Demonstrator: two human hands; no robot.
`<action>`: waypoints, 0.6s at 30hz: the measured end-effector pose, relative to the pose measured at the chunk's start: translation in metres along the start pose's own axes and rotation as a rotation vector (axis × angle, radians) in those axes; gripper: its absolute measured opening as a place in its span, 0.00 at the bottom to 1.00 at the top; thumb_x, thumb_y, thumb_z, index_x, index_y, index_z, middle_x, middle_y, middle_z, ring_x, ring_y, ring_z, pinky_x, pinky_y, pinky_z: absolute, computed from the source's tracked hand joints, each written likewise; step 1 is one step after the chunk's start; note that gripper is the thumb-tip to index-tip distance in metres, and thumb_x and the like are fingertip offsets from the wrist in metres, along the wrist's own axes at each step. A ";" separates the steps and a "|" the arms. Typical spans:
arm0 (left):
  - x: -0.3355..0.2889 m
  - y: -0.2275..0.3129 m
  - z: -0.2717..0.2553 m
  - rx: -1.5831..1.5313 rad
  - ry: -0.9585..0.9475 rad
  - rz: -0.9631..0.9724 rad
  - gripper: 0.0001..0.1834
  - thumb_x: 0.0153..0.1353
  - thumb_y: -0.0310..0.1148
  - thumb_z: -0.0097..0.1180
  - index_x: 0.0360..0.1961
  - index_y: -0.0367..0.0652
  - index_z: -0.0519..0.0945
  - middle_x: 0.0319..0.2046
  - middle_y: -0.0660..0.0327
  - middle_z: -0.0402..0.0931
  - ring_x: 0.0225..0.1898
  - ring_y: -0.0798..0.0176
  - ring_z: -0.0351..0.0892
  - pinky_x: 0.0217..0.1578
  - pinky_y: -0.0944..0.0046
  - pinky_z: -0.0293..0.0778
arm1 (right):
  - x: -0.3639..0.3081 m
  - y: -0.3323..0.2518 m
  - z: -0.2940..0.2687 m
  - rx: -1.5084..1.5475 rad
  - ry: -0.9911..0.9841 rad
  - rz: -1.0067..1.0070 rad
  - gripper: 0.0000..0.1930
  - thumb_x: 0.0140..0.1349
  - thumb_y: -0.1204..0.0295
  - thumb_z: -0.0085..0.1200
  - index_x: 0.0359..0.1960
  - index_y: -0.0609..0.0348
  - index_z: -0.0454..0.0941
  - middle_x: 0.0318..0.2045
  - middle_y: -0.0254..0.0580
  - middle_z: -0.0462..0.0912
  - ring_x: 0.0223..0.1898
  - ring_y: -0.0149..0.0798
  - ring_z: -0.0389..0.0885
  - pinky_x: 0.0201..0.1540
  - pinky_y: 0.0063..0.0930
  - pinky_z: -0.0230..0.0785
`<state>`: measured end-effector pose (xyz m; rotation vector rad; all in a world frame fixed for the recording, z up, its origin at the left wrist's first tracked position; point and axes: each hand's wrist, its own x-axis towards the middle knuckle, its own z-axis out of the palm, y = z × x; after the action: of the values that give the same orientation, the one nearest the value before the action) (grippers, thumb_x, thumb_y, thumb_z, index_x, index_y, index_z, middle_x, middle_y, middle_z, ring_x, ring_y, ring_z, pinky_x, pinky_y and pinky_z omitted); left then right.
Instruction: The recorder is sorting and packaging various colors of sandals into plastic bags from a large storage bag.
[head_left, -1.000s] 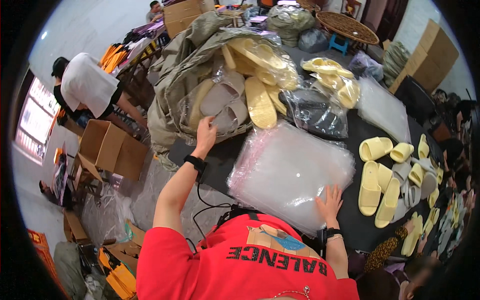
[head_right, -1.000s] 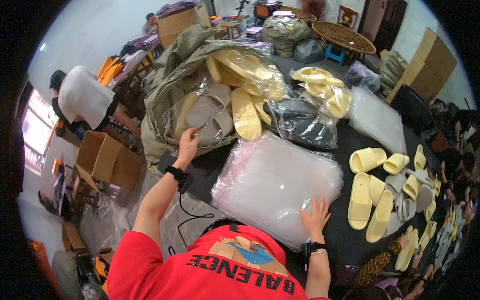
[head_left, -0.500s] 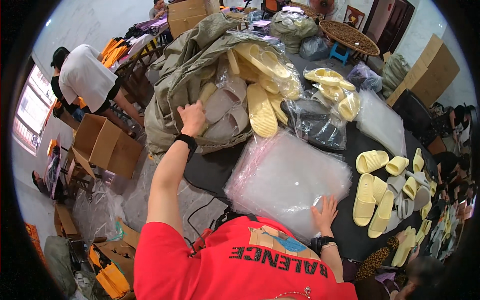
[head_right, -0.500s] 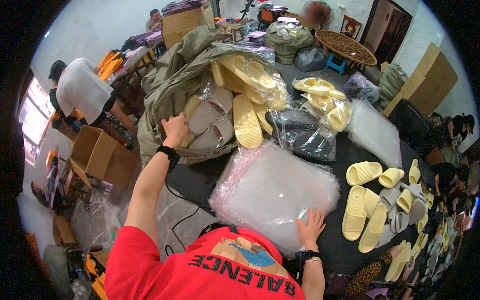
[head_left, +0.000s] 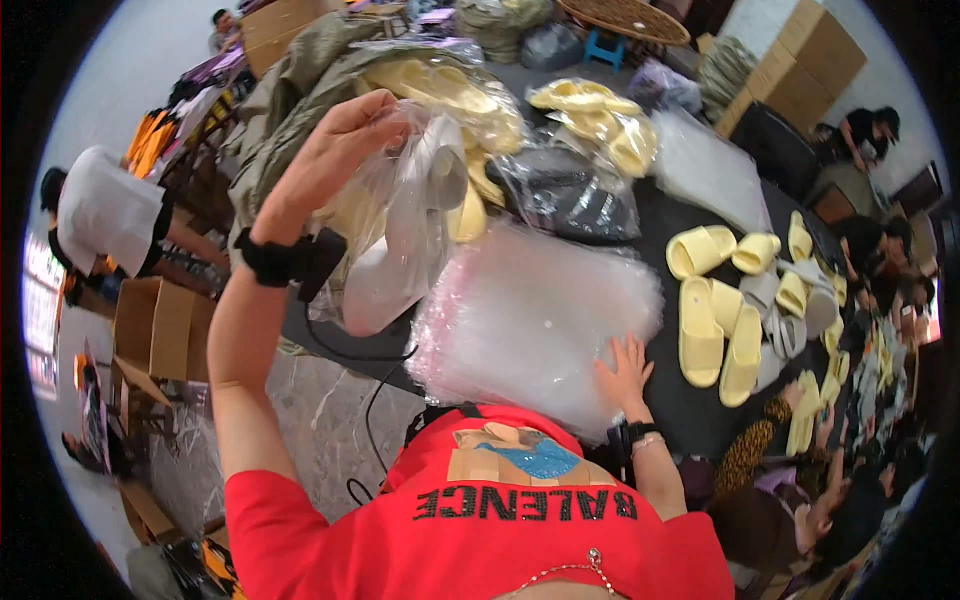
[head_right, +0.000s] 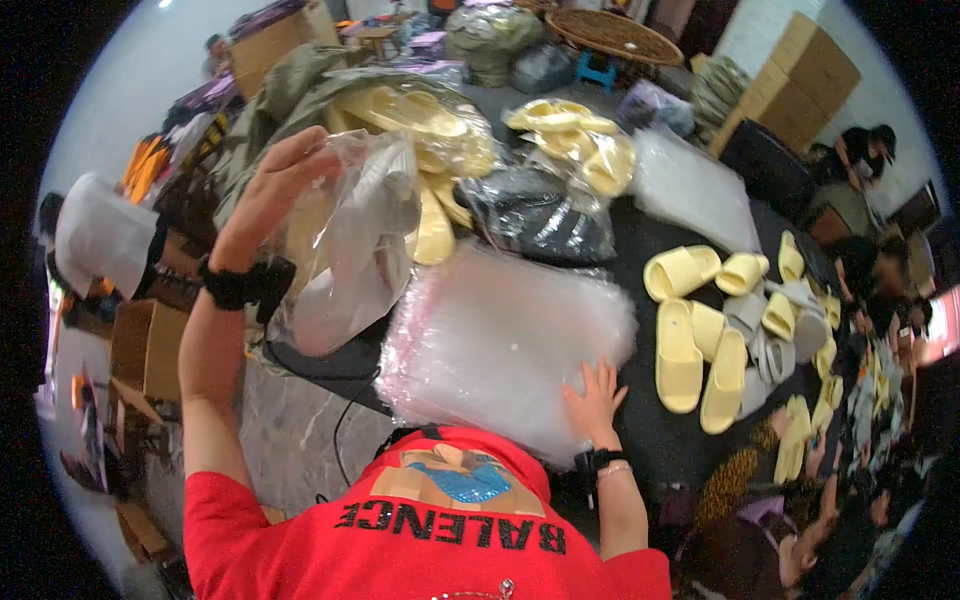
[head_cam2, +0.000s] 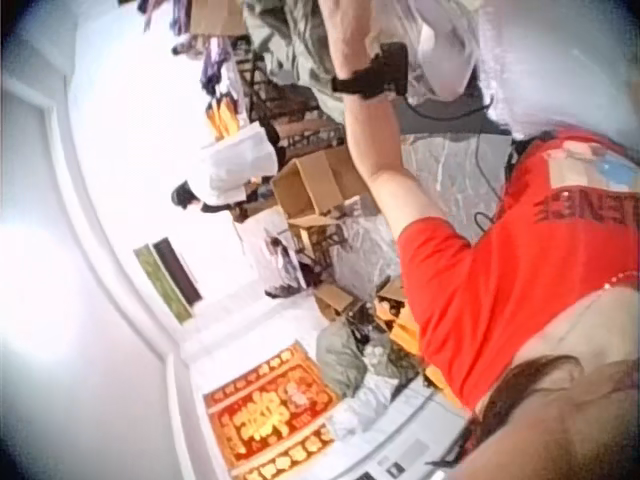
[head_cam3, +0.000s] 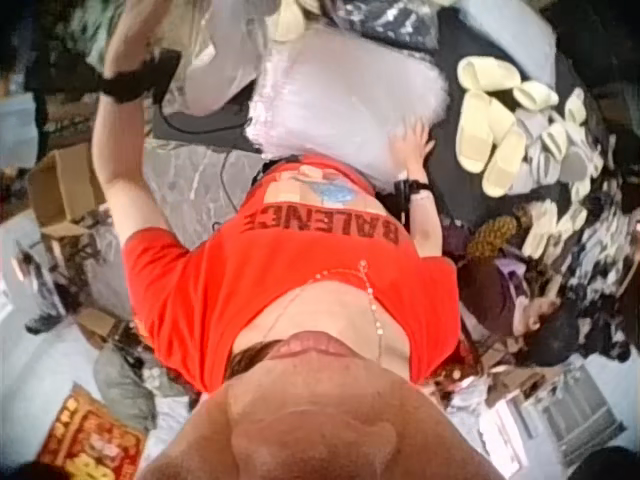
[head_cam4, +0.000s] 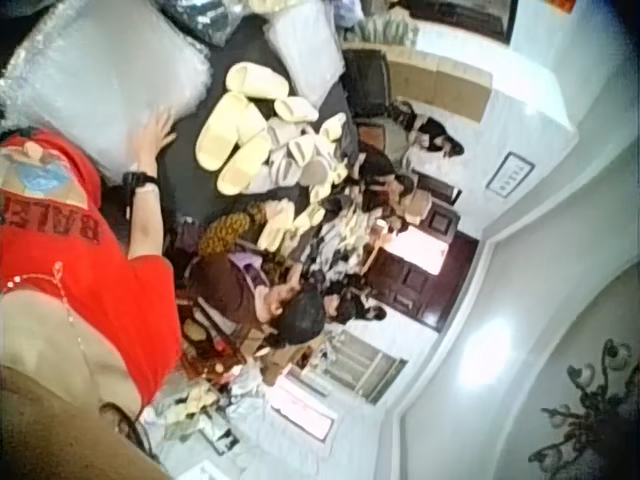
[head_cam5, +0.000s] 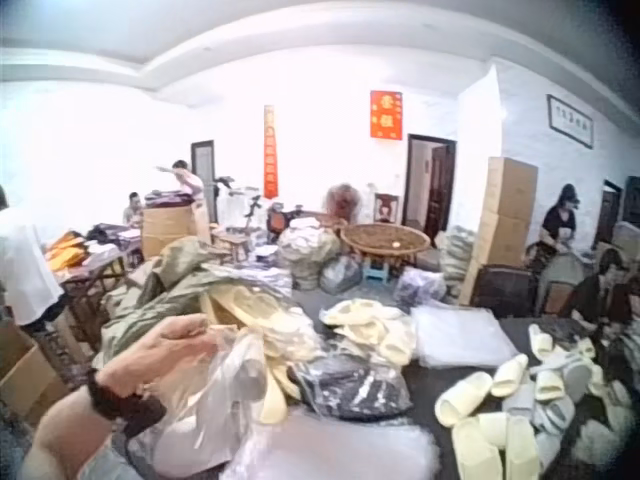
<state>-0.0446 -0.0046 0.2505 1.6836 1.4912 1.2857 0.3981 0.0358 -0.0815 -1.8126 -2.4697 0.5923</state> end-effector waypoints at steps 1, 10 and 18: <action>-0.001 0.010 0.003 -0.056 -0.090 -0.008 0.09 0.63 0.32 0.47 0.39 0.37 0.73 0.34 0.68 0.73 0.38 0.76 0.69 0.41 0.74 0.65 | 0.002 -0.001 -0.002 -0.041 0.055 -0.025 0.34 0.54 0.50 0.52 0.61 0.49 0.60 0.65 0.49 0.49 0.67 0.53 0.39 0.63 0.60 0.31; -0.002 -0.049 0.080 -0.596 -0.094 -0.426 0.13 0.63 0.38 0.44 0.40 0.38 0.72 0.37 0.57 0.76 0.37 0.63 0.76 0.36 0.63 0.73 | 0.014 -0.029 -0.036 1.418 0.238 -0.150 0.34 0.61 0.53 0.44 0.66 0.44 0.45 0.65 0.40 0.50 0.61 0.42 0.55 0.56 0.40 0.53; -0.073 -0.183 0.110 -0.043 0.139 -0.307 0.11 0.60 0.30 0.49 0.42 0.37 0.71 0.34 0.65 0.71 0.37 0.73 0.68 0.39 0.71 0.66 | -0.011 -0.021 0.000 1.659 -0.017 0.457 0.28 0.63 0.57 0.46 0.63 0.43 0.51 0.50 0.38 0.64 0.46 0.33 0.66 0.40 0.35 0.67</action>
<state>-0.0196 -0.0096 0.0266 1.2976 1.7122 1.2749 0.3828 0.0206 -0.0730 -1.3461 -0.6635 1.8031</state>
